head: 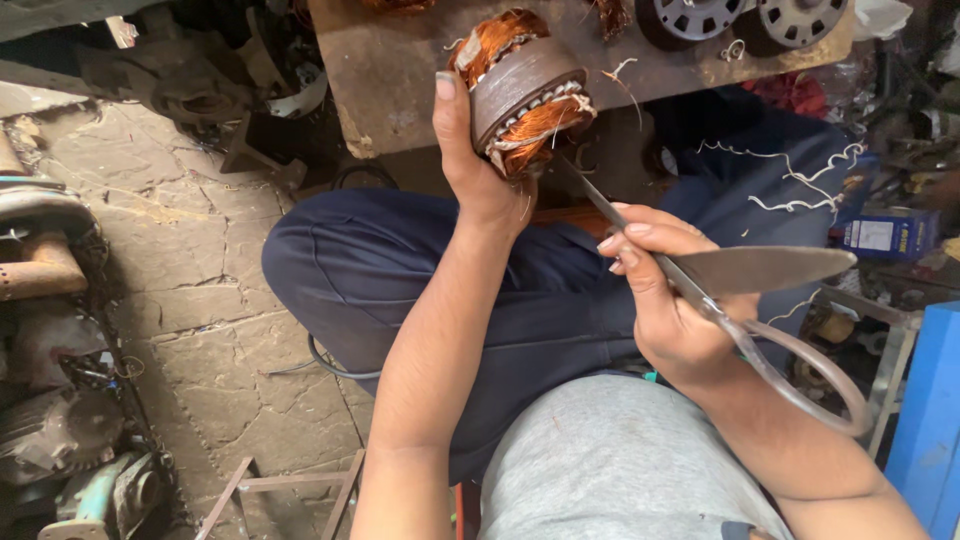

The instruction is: The person uses large shears to cut and pull copper windings from a cylindrical motor stator. The person repeatedly snips the wire and pulls out sections by hand, rotating the stator to access different areas.

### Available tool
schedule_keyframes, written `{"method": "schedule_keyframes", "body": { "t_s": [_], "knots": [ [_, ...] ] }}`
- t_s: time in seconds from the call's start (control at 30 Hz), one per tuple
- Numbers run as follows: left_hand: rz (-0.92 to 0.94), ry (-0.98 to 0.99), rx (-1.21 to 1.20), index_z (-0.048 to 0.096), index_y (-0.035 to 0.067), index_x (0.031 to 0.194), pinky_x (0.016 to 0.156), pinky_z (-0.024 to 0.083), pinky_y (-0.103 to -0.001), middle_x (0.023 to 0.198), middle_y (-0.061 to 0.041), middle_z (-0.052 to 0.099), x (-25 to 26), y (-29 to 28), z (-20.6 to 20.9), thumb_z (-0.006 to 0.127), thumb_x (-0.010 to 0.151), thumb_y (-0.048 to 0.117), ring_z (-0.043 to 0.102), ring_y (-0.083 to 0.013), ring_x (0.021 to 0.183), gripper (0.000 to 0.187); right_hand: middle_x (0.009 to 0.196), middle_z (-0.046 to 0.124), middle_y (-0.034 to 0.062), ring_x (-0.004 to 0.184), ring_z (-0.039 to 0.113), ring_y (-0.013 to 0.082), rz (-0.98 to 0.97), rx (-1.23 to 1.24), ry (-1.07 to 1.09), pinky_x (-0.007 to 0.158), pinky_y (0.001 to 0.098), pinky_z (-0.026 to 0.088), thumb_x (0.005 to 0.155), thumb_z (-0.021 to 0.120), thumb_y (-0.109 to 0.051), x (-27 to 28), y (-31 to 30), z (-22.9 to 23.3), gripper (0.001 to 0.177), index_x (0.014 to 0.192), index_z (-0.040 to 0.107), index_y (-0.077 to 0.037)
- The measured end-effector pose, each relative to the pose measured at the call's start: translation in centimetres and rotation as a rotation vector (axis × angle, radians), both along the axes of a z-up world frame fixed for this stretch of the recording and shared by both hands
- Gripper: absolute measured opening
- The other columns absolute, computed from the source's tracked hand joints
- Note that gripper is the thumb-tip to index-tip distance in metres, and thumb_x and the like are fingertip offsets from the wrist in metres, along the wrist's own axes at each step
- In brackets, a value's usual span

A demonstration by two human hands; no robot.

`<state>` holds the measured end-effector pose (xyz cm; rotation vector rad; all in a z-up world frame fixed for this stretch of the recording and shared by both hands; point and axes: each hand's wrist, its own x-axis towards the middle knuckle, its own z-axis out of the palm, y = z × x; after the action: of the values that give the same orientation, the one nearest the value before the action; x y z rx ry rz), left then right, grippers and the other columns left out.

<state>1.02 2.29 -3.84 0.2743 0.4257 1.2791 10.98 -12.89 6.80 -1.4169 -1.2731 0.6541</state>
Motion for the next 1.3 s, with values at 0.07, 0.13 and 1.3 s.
{"method": "schedule_keyframes", "body": {
  "t_s": [0.07, 0.13, 1.3],
  "knots": [
    [-0.001, 0.0, 0.0, 0.056, -0.002, 0.137, 0.101, 0.057, -0.044, 0.121, -0.017, 0.068, 0.0, -0.1, -0.1, 0.049, 0.11, 0.055, 0.069, -0.0281, 0.114, 0.063, 0.125, 0.069, 0.0252, 0.095, 0.075, 0.0204, -0.035, -0.02, -0.018, 0.077, 0.0256, 0.065, 0.106, 0.063, 0.007, -0.2, 0.2, 0.7, 0.013, 0.119, 0.062, 0.006],
    [-0.006, 0.002, 0.003, 0.056, -0.002, 0.137, 0.1, 0.058, -0.045, 0.121, -0.017, 0.068, 0.0, -0.1, 0.0, 0.049, 0.11, 0.056, 0.069, -0.0284, 0.113, 0.065, 0.123, 0.07, 0.0252, 0.093, 0.076, 0.0205, -0.059, -0.047, -0.047, 0.075, 0.0255, 0.065, 0.105, 0.065, 0.007, -0.2, 0.6, 1.7, 0.011, 0.116, 0.064, 0.006],
    [-0.31, -0.033, 0.201, 0.028, 0.015, 0.161, 0.124, 0.042, -0.037, 0.164, -0.014, 0.044, -1.5, -1.4, 4.8, 0.05, 0.109, 0.047, 0.05, -0.0241, 0.145, 0.065, 0.132, 0.067, 0.0209, 0.111, 0.073, 0.0223, 0.172, 0.246, -0.31, 0.097, 0.0305, 0.061, 0.099, 0.085, -0.005, 3.9, 10.8, 4.5, 0.032, 0.12, 0.062, 0.001]
  ]
}}
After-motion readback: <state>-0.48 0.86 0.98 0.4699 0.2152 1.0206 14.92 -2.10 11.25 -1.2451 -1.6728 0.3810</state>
